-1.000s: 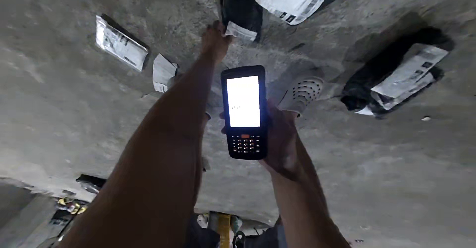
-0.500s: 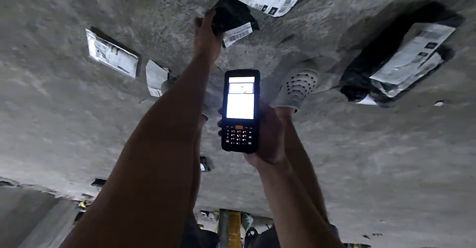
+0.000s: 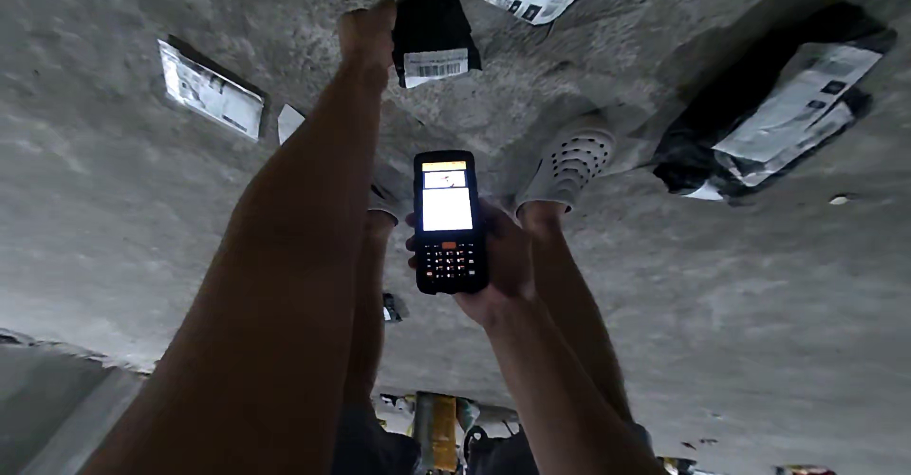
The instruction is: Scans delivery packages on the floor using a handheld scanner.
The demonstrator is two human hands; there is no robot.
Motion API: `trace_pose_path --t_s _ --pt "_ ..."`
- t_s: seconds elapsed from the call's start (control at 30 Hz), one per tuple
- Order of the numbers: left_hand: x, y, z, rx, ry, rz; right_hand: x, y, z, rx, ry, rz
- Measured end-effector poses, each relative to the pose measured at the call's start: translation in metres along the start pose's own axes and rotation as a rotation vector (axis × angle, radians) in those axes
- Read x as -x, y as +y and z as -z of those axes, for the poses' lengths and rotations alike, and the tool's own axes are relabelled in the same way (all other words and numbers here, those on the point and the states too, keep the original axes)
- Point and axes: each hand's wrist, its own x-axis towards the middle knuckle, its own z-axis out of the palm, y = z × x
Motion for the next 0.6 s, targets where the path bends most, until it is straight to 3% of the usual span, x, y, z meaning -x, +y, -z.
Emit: trace_pose_path --t_s 0.17,0.47,0.53,0.6 --pt "0.002 0.000 0.011 0.130 0.050 0.001 -0.001 0.005 0.000 0.032 -0.060 -0.015" --pt "0.012 -0.010 0.017 0.198 0.125 0.217 0.000 -0.003 0.001 0.135 -0.183 0.074" --pt "0.013 -0.014 0.021 0.227 0.072 0.294 0.000 -0.004 0.002 0.145 -0.174 0.079" --pt "0.016 -0.016 0.032 0.278 -0.119 0.350 0.001 -0.005 0.001 0.167 -0.140 0.062"
